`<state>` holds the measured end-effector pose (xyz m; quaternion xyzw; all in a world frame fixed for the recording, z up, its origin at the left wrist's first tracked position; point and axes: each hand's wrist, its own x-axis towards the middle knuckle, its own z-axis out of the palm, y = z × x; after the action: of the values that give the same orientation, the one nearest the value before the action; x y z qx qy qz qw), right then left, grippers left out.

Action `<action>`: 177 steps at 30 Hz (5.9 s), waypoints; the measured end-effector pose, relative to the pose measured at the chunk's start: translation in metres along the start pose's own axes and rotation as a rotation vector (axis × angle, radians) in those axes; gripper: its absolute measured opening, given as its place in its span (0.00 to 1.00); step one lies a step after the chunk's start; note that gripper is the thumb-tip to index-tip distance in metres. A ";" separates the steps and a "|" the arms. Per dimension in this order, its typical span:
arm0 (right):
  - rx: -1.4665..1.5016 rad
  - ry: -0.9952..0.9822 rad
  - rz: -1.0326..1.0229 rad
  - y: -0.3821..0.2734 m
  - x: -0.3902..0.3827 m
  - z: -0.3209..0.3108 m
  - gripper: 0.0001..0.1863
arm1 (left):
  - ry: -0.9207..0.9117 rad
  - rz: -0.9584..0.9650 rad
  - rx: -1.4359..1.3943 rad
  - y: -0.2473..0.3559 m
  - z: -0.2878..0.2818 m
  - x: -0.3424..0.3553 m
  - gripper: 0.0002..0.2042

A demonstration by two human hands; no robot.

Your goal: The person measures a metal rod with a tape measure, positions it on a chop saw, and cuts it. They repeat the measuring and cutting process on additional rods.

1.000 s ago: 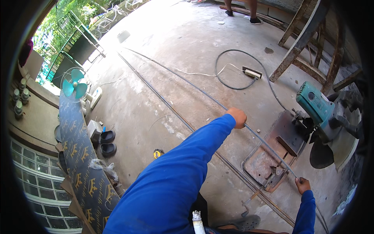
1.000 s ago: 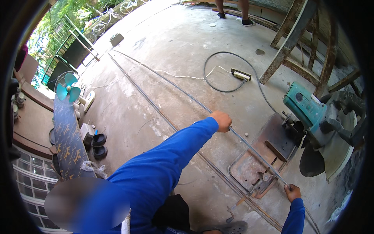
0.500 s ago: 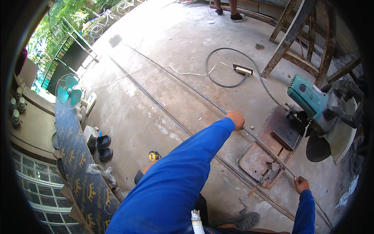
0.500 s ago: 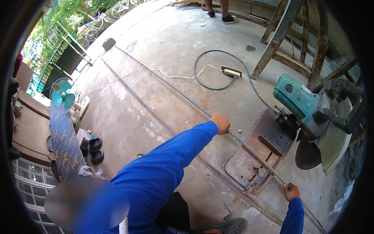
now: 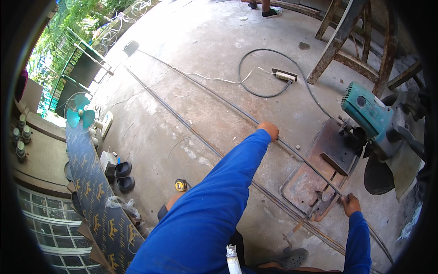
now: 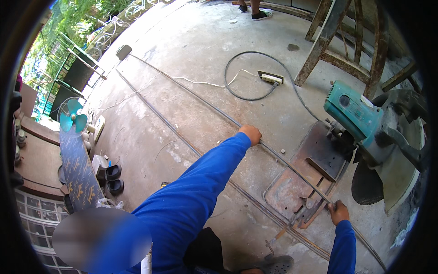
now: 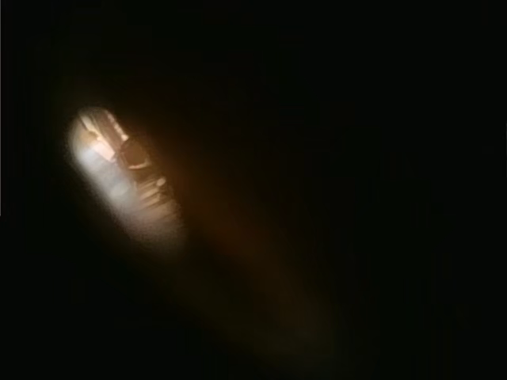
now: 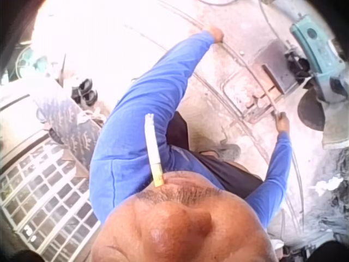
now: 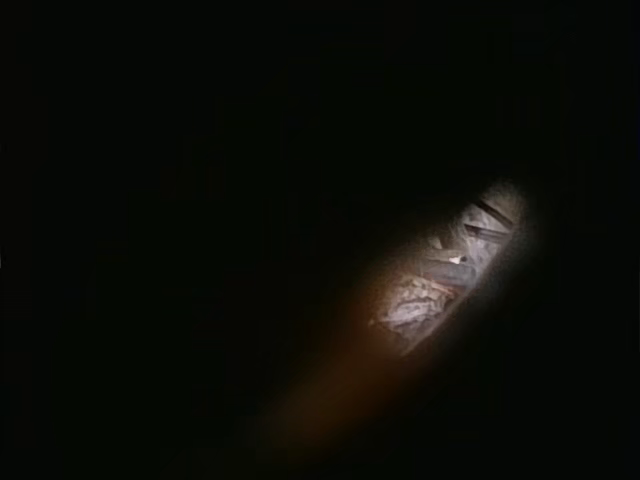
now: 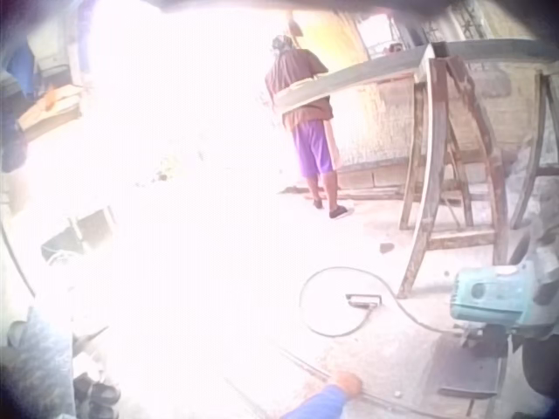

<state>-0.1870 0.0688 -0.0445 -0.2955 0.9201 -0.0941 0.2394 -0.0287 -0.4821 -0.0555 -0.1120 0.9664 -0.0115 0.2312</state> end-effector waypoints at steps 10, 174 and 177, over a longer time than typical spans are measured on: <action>0.063 0.095 -0.064 0.000 0.001 -0.004 0.16 | 0.014 0.040 0.032 -0.013 0.003 0.001 0.13; 0.821 0.408 0.547 -0.322 -0.120 -0.211 0.38 | -0.099 0.242 -0.331 -0.063 -0.081 -0.044 0.33; 0.786 0.414 0.563 -0.325 -0.121 -0.210 0.37 | -0.116 0.248 -0.305 -0.066 -0.076 -0.045 0.32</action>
<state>-0.0433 -0.1157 0.2868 0.1002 0.8871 -0.4206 0.1614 -0.0096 -0.5384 0.0374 -0.0263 0.9484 0.1700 0.2664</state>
